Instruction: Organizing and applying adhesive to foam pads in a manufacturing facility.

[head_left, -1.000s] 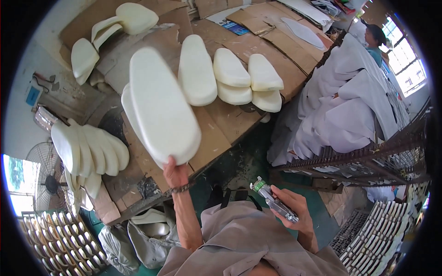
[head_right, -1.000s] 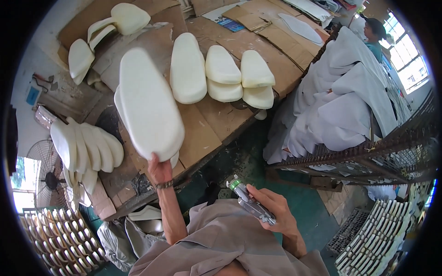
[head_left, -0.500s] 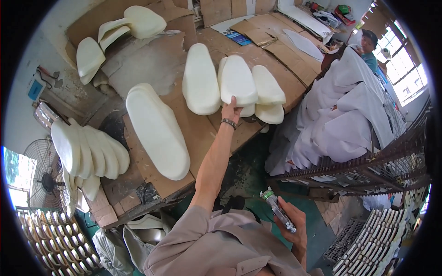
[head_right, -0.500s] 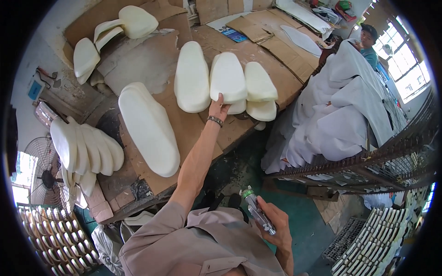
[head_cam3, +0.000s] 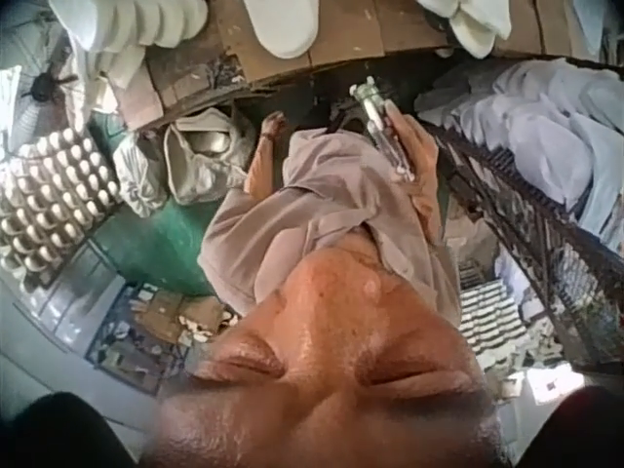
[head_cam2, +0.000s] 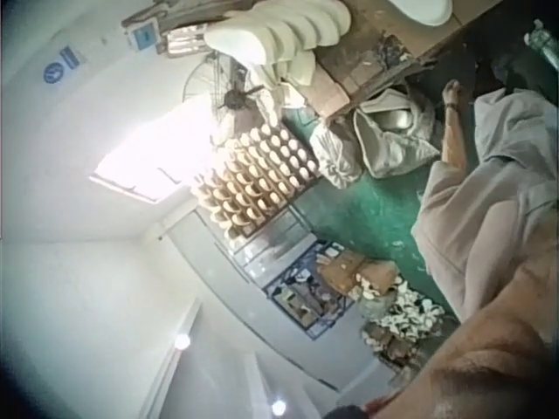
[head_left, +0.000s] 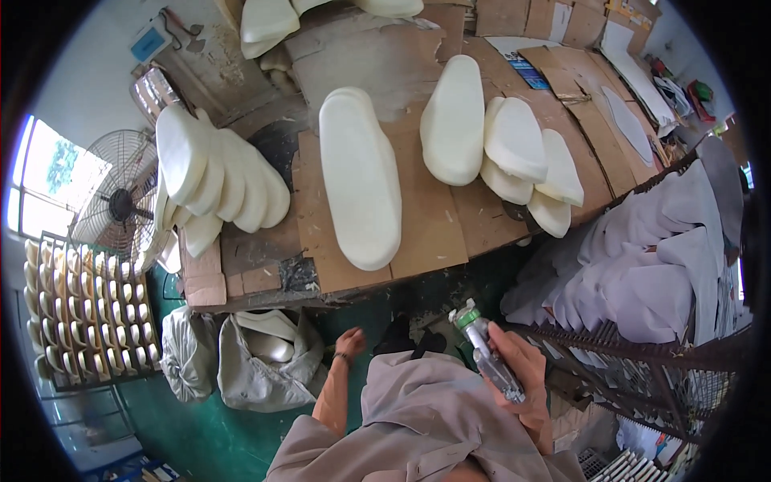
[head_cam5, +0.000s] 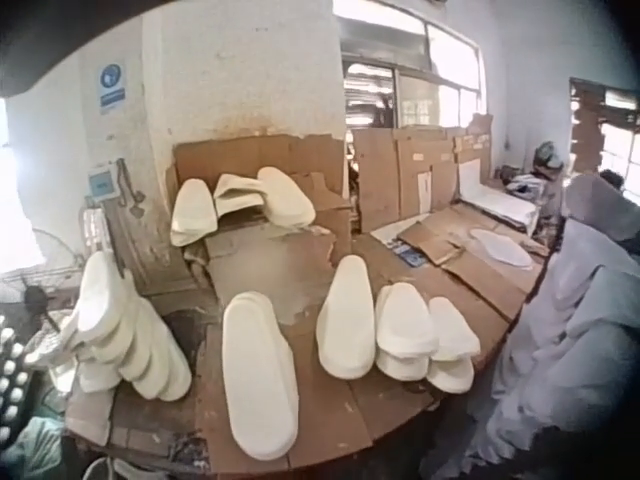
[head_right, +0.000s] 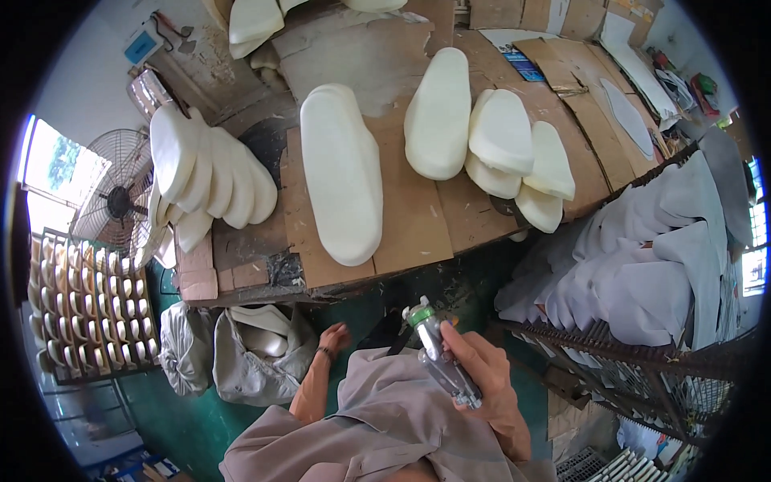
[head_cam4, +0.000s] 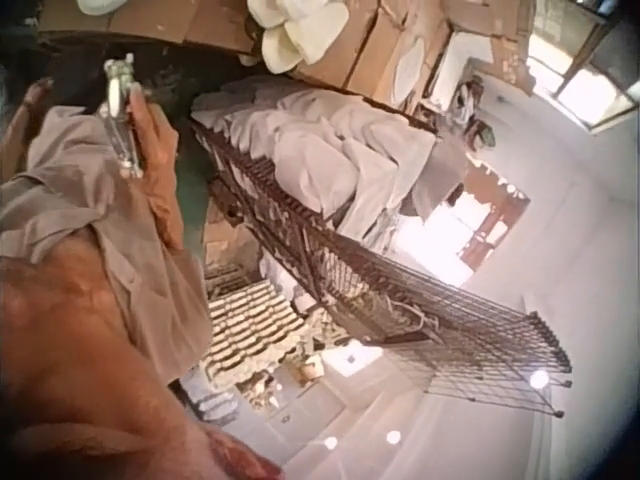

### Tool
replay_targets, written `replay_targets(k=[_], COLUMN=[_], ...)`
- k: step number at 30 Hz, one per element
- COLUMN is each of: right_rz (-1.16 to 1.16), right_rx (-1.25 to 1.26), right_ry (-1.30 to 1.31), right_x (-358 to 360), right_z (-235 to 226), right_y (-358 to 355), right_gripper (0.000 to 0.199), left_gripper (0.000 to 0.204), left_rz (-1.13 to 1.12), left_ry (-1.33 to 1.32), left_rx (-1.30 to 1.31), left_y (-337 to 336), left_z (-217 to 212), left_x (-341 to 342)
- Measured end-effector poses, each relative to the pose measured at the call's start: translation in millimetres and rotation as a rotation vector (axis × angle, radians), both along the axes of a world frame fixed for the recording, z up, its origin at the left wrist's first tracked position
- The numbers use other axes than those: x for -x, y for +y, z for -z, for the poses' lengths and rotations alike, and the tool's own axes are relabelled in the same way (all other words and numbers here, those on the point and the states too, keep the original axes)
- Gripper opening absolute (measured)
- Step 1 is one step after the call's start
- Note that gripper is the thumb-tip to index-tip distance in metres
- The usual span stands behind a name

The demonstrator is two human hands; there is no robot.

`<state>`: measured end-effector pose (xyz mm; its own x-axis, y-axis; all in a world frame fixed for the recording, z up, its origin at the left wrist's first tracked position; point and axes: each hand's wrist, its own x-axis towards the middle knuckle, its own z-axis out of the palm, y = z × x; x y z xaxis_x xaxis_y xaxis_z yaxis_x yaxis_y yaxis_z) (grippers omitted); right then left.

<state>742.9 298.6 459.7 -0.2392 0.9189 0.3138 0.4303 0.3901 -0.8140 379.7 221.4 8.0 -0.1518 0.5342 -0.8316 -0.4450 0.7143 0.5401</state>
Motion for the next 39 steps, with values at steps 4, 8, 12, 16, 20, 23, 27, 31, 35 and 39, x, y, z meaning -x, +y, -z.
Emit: replay_targets(k=[4, 8, 12, 16, 20, 23, 27, 31, 35, 39], right_rz=[-0.052, -0.015, -0.043, -0.043, -0.007, 0.037, 0.021, -0.153, -0.016, 0.006], right_rx=[-0.06, -0.098, -0.097, -0.103, -0.118, -0.075, -0.11, 0.014, -0.015, -0.031], right_ry=[-0.012, -0.026, -0.041, -0.08, -0.083, -0.085, -0.136, -0.101, -0.15, -0.156], right_x=[-0.3, -2.8, -13.5, -18.5, -22.6, -27.5, -31.8, -40.8, -44.7, -48.7], right_z=[-7.9, 1.0, 6.9, 8.8, 11.6, 10.6, 13.7, 22.3, 27.2, 28.0], right_y=[2.5, -13.3, -35.9, -54.5, -66.6, -74.9, -84.7, -90.9, -96.1, -98.7], right_gripper=[0.056, 0.053, 0.056, 0.06, 0.057, 0.056, 0.058, 0.063, 0.064, 0.063], left_gripper=[0.012, 0.014, 0.022, 0.03, 0.032, 0.032, 0.035, 0.037, 0.038, 0.037], left_rz=[-0.174, -0.143, -0.115, -0.096, -0.138, -0.091, -0.039, -0.008, 0.064, 0.032], left_ry=[0.105, 0.035, 0.085, 0.127, 0.11, 0.15, 0.132, 0.17, 0.174, 0.189], left_rx=[0.363, 0.349, 0.277, 0.21, 0.095, 0.118, 0.115, 0.199, 0.283, 0.351], left_y=[-141.2, -190.9, -182.2, -134.5, -107.2, -92.3, -98.8, -125.5, -133.5, -158.0], left_z=[33.9, 41.3, 51.8, 52.8, 44.1, 38.3, 40.5, 46.9, 33.4, 59.2], left_x=[58.6, 48.4, 3.6, -21.9, -22.4, -22.1, -22.1, -28.2, -44.7, -32.3])
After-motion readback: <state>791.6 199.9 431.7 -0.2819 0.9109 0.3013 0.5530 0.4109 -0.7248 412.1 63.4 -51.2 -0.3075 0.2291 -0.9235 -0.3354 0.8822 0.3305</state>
